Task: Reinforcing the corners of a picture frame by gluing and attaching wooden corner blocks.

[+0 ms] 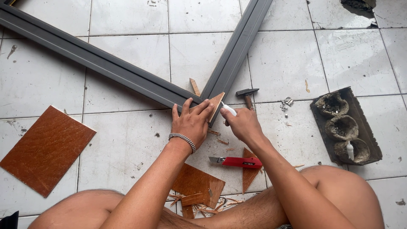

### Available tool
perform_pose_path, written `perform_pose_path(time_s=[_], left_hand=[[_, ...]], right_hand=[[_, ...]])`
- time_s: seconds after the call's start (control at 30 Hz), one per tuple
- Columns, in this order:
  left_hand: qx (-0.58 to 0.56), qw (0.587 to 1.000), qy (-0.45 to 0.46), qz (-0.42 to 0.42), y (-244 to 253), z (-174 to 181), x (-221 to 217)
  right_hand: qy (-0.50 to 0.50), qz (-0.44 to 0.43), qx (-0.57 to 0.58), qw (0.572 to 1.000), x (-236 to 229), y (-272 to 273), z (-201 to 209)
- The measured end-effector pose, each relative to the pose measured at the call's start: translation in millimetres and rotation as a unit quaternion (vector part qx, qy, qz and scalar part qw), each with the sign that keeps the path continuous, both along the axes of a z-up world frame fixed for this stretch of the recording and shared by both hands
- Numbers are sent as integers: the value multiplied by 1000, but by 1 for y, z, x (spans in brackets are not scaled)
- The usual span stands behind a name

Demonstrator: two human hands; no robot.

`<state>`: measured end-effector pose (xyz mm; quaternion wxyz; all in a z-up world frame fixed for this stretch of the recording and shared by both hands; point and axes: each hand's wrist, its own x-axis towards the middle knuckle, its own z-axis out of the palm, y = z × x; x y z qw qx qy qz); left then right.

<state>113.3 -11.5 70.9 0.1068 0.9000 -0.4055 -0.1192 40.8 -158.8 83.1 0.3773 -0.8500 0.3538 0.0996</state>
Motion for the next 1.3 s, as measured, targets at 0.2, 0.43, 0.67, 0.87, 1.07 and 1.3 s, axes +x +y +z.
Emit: perform_pose_path(time_s=[0.2, 0.43, 0.67, 0.87, 1.07, 1.3], left_hand=[[3, 1000, 5, 8, -1, -5, 3], [3, 1000, -5, 12, -1, -7, 3], [-1, 1000, 3, 15, -1, -4, 2], [13, 1000, 3, 8, 0, -3, 6], [42, 998, -28, -25, -6, -5, 18], [-32, 999, -14, 8, -7, -27, 26]], right_hand=[[22, 26, -4, 999, -7, 14, 10], [17, 27, 0, 999, -9, 15, 11], [21, 40, 10, 999, -13, 21, 14], [20, 43, 19, 999, -17, 30, 23], [16, 59, 21, 998, -22, 38, 28], [-2, 50, 21, 998, -24, 30, 20]])
